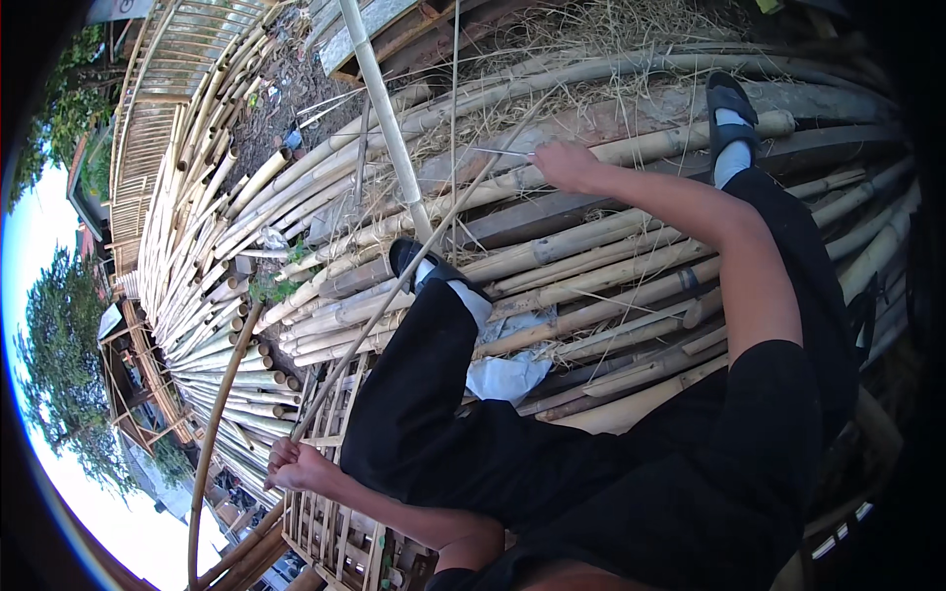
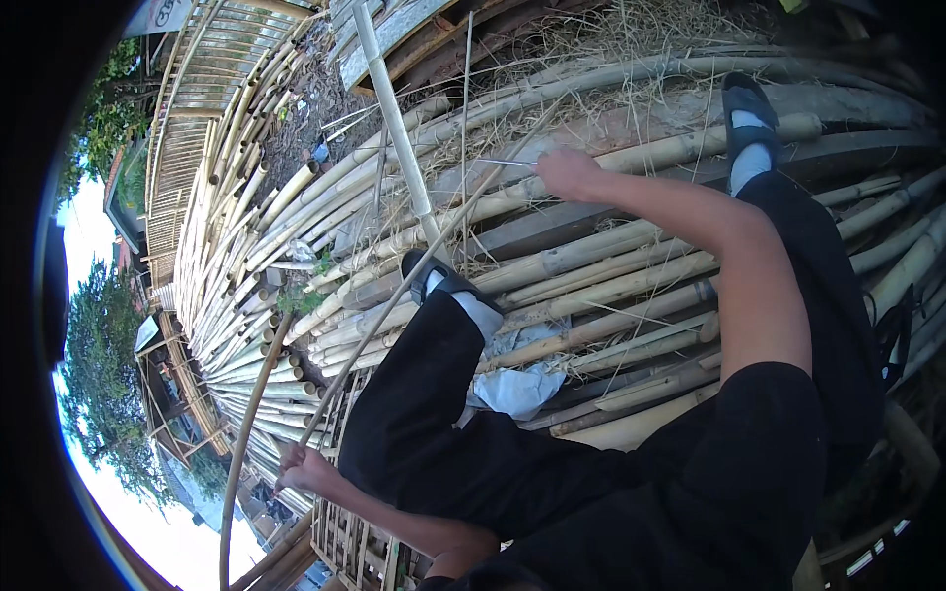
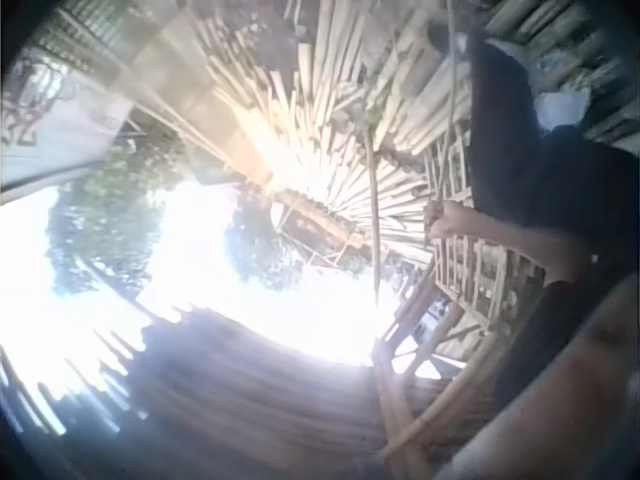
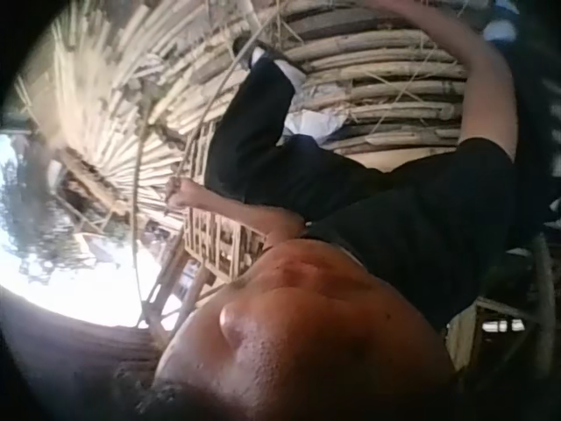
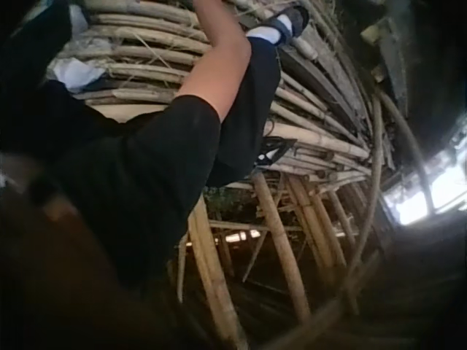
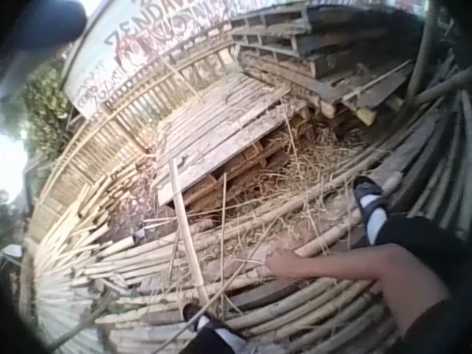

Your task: The person peels a thin strip of bamboo using a knife while sitting on a pile of bamboo poles.

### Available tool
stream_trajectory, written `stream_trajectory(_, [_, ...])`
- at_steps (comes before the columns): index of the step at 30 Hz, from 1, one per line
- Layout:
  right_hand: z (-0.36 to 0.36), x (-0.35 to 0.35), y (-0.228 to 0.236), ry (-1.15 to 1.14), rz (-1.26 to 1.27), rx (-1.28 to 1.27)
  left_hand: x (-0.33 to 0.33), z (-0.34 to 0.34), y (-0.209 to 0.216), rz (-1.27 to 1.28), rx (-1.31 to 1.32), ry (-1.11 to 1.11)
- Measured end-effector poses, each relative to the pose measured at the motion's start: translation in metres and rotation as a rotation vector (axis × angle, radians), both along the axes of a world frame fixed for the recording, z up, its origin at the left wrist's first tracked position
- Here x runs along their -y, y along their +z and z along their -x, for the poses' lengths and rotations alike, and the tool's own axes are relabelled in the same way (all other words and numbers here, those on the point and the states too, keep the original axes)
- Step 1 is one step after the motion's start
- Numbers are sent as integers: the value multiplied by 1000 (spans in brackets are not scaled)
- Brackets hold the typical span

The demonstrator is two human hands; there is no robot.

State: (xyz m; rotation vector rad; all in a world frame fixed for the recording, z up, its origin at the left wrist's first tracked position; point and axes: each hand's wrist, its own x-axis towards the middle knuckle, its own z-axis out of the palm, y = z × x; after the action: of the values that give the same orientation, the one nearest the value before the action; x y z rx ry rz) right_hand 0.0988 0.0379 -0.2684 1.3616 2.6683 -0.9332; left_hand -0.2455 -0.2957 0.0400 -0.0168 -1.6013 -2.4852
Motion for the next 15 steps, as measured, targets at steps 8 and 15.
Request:
stream_trajectory(8, [-43,-65,-18,-4,-17,354,-4,-2,0,10,89,-47])
stream_trajectory(15, [-13,5,-19,71,-184,-105,-4,-4,3,107,12,45])
